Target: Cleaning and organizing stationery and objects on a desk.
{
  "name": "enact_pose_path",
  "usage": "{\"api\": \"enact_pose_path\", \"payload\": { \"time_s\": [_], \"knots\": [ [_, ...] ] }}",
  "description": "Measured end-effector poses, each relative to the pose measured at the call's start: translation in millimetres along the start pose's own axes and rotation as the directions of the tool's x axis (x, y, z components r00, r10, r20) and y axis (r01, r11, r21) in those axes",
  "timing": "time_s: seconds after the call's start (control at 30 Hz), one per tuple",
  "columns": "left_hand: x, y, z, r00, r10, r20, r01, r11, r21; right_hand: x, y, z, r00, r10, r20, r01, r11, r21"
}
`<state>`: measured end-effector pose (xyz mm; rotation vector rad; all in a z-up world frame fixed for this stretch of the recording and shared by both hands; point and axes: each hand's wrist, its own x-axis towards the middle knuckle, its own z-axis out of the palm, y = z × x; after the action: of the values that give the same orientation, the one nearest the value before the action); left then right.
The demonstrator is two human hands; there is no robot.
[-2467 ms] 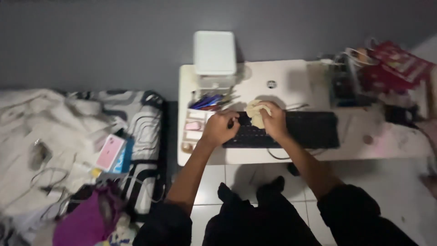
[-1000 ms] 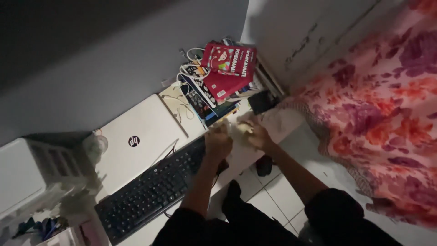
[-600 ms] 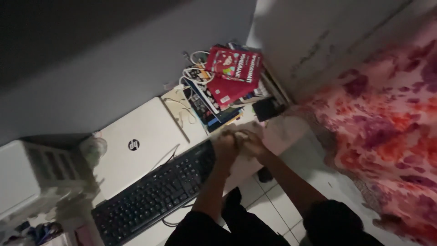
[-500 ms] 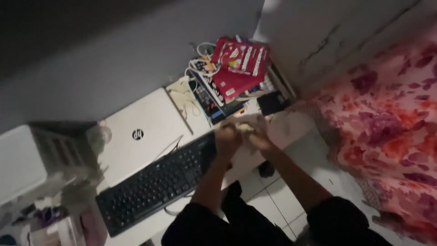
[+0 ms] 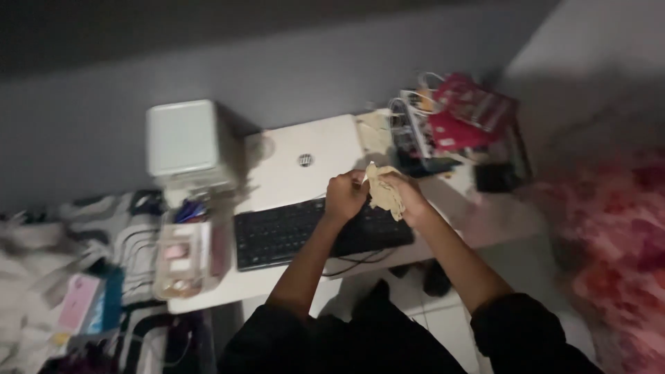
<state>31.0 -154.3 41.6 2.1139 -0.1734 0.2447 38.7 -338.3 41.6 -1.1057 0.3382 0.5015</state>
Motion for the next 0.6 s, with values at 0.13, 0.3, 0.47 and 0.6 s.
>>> {"api": "enact_pose_path", "payload": {
  "time_s": [0.13,0.3,0.47,0.6],
  "knots": [
    [-3.7,-18.2,-81.7,0.997,-0.069,-0.043,0.067,0.996,-0.053,12.5,6.1,85.2,0.990,-0.007,0.140,0.015,0.998,-0.063],
    [-30.3,-6.1,-200.8,0.991,-0.089,-0.101,0.091,0.996,0.019,11.6,30.3,179.9,0.962,-0.057,0.265,0.086,0.991,-0.098],
    [-73.7,-60.9,-274.6,0.971,-0.212,-0.107,0.223,0.969,0.105,0.7,68.5,269.7,0.943,-0.012,0.332,0.075,0.982,-0.176],
    [-106.5,-90.8,-319.8,0.963,-0.162,-0.216,0.147,0.986,-0.081,-1.9,102.0,319.3,0.921,0.044,0.388,0.047,0.974,-0.223]
  ]
}}
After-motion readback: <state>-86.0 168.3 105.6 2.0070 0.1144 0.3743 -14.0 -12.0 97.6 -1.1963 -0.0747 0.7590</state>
